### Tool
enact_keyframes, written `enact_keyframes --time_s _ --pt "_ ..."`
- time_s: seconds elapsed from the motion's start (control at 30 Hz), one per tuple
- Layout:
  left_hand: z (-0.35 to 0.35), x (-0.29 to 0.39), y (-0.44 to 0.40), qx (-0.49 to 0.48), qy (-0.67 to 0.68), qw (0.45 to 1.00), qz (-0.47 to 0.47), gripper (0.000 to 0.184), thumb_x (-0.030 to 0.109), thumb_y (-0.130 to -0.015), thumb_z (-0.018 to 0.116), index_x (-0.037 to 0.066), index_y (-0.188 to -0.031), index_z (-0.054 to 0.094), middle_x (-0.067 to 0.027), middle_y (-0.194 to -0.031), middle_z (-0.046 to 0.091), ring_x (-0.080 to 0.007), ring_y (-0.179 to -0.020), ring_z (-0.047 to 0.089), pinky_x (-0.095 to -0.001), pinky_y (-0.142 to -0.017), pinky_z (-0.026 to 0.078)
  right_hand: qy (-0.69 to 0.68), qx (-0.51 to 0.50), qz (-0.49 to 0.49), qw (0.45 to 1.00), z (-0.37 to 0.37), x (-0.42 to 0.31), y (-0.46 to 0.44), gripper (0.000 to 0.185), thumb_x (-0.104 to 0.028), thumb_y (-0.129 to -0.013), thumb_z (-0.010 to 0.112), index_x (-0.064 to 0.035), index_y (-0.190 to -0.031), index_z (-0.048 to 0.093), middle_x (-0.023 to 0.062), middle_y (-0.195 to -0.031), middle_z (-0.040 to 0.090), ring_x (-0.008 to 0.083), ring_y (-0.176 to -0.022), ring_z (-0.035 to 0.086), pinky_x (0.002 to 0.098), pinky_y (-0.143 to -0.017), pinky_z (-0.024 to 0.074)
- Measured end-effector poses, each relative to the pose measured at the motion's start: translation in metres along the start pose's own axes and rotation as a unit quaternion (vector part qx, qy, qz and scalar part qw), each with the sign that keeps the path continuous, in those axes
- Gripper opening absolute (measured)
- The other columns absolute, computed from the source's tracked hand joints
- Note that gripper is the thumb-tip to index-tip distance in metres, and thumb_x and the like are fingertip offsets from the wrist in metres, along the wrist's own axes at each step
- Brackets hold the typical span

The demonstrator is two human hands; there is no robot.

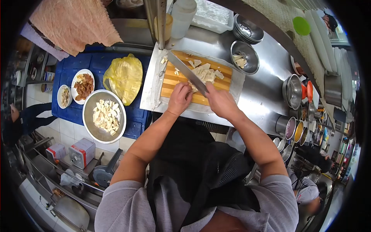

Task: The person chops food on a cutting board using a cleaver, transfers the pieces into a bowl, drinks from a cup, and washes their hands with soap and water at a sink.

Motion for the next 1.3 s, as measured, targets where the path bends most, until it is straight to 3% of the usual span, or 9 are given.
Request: enact_keyframes --time_s 0.3,0.47,0.73,0.8,1.03,1.1,1.3 --pt "0.0 0.006 -0.001 -0.012 -0.005 0.999 0.035 0.02 -0.004 -0.073 0.072 0.003 -0.089 0.061 -0.0124 -0.099 0.061 -0.0309 -0.091 0.061 -0.0379 -0.078 0.052 0.031 -0.083 0.074 0.993 0.009 0.016 0.075 0.019 -0.013 -0.096 0.051 -0.0044 -0.109 0.041 0.0224 -0.071 0.066 0.0456 -0.067 0.064 0.0561 -0.06 0.0485" --pt "0.004 0.007 0.002 -0.033 -0.004 0.998 0.053 0.022 -0.005 -0.074 0.071 0.003 -0.093 0.064 -0.0122 -0.1 0.061 -0.0313 -0.092 0.061 -0.0381 -0.078 0.052 0.024 -0.029 0.053 0.998 0.081 0.051 0.053 0.018 -0.014 -0.097 0.05 -0.0047 -0.109 0.04 0.0244 -0.072 0.065 0.0464 -0.069 0.064 0.0562 -0.062 0.0487" --pt "-0.005 0.004 0.005 -0.04 -0.01 0.999 0.028 0.027 -0.008 -0.076 0.067 0.003 -0.1 0.063 -0.0119 -0.107 0.058 -0.0306 -0.093 0.06 -0.0367 -0.078 0.052 -0.013 -0.038 0.076 0.996 0.031 0.034 0.079 0.021 -0.017 -0.098 0.052 -0.0044 -0.11 0.04 0.0241 -0.072 0.065 0.0466 -0.071 0.064 0.0573 -0.062 0.0476" --pt "0.0 -0.003 0.007 -0.045 0.001 0.999 -0.012 0.025 -0.009 -0.076 0.067 0.002 -0.098 0.063 -0.0124 -0.106 0.058 -0.0307 -0.091 0.061 -0.0371 -0.075 0.053 -0.006 -0.045 0.091 0.995 0.031 0.033 0.096 0.02 -0.016 -0.097 0.052 -0.0043 -0.109 0.041 0.0225 -0.071 0.065 0.046 -0.069 0.064 0.0571 -0.061 0.0474" --pt "-0.003 0.002 0.003 -0.024 -0.007 1.0 0.003 0.026 -0.008 -0.073 0.064 0.004 -0.096 0.064 -0.0118 -0.099 0.061 -0.032 -0.093 0.061 -0.0394 -0.08 0.052 -0.007 -0.038 0.098 0.994 0.026 0.027 0.116 0.018 -0.014 -0.096 0.052 -0.0042 -0.107 0.042 0.0216 -0.07 0.065 0.045 -0.067 0.064 0.057 -0.06 0.0473" --pt "-0.004 0.002 0.002 -0.027 -0.01 1.0 0.002 0.026 -0.008 -0.073 0.065 0.004 -0.095 0.064 -0.0113 -0.099 0.062 -0.0318 -0.093 0.061 -0.0394 -0.08 0.052 -0.041 -0.045 0.094 0.994 0.031 0.027 0.117 0.02 -0.016 -0.097 0.051 -0.0059 -0.111 0.04 0.0274 -0.071 0.063 0.0492 -0.071 0.062 0.0599 -0.064 0.0453" --pt "-0.004 0.001 0.001 -0.03 -0.01 0.999 0.026 0.024 -0.008 -0.075 0.067 0.003 -0.096 0.064 -0.0123 -0.1 0.063 -0.0319 -0.091 0.062 -0.0385 -0.078 0.052 -0.067 -0.061 0.125 0.988 0.072 0.04 0.103 0.021 -0.016 -0.098 0.051 -0.0044 -0.111 0.039 0.0287 -0.069 0.062 0.0503 -0.069 0.062 0.0611 -0.064 0.0454"
Point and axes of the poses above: each hand's wrist, its own y-axis away from the middle knuckle, its own z-axis out of the palm, x = y × z, the point moved 9 cm from there along -y, towards the middle knuckle
